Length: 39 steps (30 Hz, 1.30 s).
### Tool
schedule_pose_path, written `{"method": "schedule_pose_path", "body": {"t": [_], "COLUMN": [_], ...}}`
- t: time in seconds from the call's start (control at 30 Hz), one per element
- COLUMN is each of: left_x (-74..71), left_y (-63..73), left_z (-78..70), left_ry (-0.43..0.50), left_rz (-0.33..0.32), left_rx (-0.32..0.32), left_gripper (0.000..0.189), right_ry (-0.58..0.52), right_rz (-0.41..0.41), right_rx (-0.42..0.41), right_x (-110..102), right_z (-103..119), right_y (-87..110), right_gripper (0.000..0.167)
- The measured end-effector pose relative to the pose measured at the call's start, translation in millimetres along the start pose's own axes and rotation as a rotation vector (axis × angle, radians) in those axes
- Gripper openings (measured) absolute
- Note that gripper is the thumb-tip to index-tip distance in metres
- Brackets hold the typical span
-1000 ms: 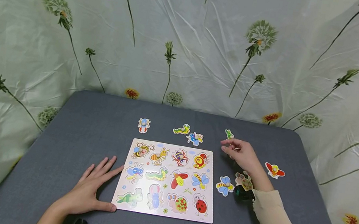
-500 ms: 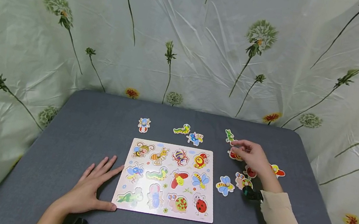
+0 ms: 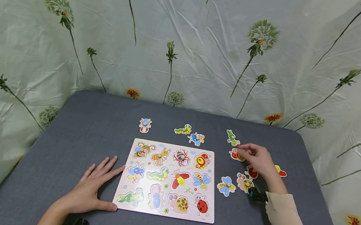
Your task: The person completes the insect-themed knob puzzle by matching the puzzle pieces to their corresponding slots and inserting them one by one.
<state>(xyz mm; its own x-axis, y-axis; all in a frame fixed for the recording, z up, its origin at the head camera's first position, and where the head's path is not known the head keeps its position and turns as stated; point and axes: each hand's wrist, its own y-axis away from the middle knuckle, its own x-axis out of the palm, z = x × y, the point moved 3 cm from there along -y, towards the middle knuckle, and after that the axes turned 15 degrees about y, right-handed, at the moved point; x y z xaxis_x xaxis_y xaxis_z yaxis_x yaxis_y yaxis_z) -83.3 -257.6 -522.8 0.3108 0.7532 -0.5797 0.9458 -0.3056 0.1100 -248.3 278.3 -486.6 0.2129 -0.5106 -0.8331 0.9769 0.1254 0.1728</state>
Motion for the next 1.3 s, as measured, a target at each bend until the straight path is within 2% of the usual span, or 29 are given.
{"method": "schedule_pose_path", "body": {"t": [0.17,0.6,1.03,1.3], "left_x": [0.4,-0.4,-1.5,-0.6], "left_y": [0.2,-0.4,-1.6,-2.6], "left_z": [0.1,-1.3,-2.7,-2.8], "left_ry": [-0.001,0.007,0.047,0.049], "left_rz": [0.004,0.005,0.011,0.011], "left_rx": [0.001,0.002,-0.021,-0.024], "left_gripper": [0.122,0.121,0.122,0.123], "right_ry": [0.027,0.080,0.153,0.202], "right_rz": [0.012,0.019,0.000,0.016], "right_rx": [0.026,0.013,-0.022,-0.037], "right_x": [1.6,2.5,3.3,0.5], "right_z": [-5.0,-12.5,-3.9,0.5], "right_y": [0.8,-1.6,-3.1,-2.8], "right_gripper": [0.033,0.031,0.027,0.024]}}
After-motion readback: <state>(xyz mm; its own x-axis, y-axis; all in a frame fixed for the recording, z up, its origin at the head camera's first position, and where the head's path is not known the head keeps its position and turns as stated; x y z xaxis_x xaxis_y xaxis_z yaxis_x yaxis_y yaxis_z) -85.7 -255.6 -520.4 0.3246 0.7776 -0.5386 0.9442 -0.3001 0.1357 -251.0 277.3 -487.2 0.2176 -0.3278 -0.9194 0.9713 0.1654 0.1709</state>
